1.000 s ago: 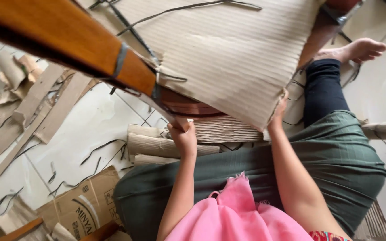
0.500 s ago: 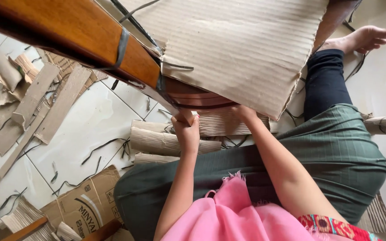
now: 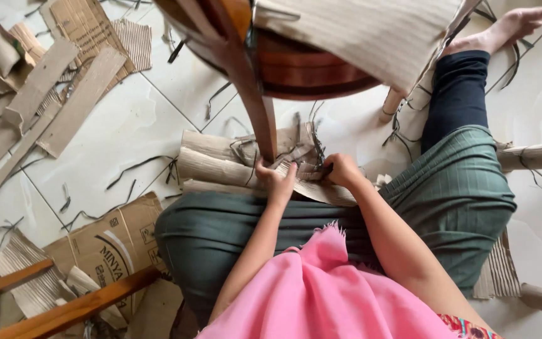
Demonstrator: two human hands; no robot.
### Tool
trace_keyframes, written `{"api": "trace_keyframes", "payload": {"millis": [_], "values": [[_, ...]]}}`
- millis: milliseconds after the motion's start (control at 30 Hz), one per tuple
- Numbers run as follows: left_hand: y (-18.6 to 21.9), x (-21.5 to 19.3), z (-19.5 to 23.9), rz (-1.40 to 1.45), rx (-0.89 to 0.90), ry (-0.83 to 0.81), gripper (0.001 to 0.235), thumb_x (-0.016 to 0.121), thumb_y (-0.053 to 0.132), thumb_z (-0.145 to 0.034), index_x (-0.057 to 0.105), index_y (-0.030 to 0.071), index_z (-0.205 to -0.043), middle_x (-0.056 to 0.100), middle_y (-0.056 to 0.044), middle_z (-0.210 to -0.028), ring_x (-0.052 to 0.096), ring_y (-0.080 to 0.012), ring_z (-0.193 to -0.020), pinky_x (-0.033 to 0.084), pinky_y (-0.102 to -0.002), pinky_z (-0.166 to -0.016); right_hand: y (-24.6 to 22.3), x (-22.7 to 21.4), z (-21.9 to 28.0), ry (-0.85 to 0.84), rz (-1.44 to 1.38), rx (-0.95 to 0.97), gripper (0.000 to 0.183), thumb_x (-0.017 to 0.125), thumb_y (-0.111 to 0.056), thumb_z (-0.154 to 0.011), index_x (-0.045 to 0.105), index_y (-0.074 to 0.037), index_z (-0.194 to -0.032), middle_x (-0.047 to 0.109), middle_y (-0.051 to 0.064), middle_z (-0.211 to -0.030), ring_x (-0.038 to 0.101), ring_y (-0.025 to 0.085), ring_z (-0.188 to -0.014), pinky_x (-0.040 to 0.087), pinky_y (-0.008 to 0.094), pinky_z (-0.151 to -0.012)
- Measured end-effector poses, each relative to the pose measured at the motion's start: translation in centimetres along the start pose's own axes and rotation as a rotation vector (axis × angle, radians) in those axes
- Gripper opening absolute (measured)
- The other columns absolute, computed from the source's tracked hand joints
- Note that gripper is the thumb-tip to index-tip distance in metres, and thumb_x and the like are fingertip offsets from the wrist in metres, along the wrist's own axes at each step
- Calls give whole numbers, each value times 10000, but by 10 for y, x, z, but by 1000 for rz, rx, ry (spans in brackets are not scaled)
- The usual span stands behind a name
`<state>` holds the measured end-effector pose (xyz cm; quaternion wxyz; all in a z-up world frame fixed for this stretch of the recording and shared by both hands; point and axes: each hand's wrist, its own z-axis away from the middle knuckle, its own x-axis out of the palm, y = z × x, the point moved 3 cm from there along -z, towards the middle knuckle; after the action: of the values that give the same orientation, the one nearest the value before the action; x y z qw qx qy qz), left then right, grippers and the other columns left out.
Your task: Wrapping a wooden chair leg with protective cardboard and securing it with hand-tied plastic strips.
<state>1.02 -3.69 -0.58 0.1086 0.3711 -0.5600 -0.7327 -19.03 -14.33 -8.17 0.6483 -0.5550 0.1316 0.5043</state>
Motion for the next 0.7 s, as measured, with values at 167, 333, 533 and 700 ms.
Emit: {"api": "trace_keyframes", "payload": {"millis": [167, 333, 533, 700], "values": [[-39, -14, 20, -32, -69, -118, 754, 831, 173, -746, 416, 128, -1374, 533, -234, -1355, 492, -436, -1352, 379, -508, -1151, -32, -37, 28, 108, -232, -21, 258, 849, -179, -747, 821, -198, -1003, 785, 109, -1006, 720, 366, -1035, 584, 450, -921], [-28, -73, 3, -175, -204, -228, 512, 846, 331, -699, 606, 304, -1150, 665, -38, -1315, 600, -284, -1302, 478, -403, -1081, -58, -70, 63, 153, -337, -31, 226, 817, -199, -779, 814, -249, -999, 790, 17, -1008, 737, 237, -1003, 581, 389, -906], [55, -178, 11, -399, -244, -330, 481, 819, 394, -688, 709, 343, -1153, 700, -27, -1273, 622, -279, -1264, 527, -412, -1026, -131, -22, 85, -54, -243, -308, 167, 779, -115, -785, 834, -157, -937, 790, 138, -946, 733, 391, -958, 587, 496, -868], [150, -252, 44, -437, -189, -81, 525, 529, 177, -988, 447, 250, -1501, 713, -273, -1136, 672, -433, -1139, 540, -559, -964, -222, -3, 98, -1, -322, -595, 138, 729, -106, -864, 795, -195, -946, 742, 43, -935, 736, 316, -935, 592, 420, -825]]}}
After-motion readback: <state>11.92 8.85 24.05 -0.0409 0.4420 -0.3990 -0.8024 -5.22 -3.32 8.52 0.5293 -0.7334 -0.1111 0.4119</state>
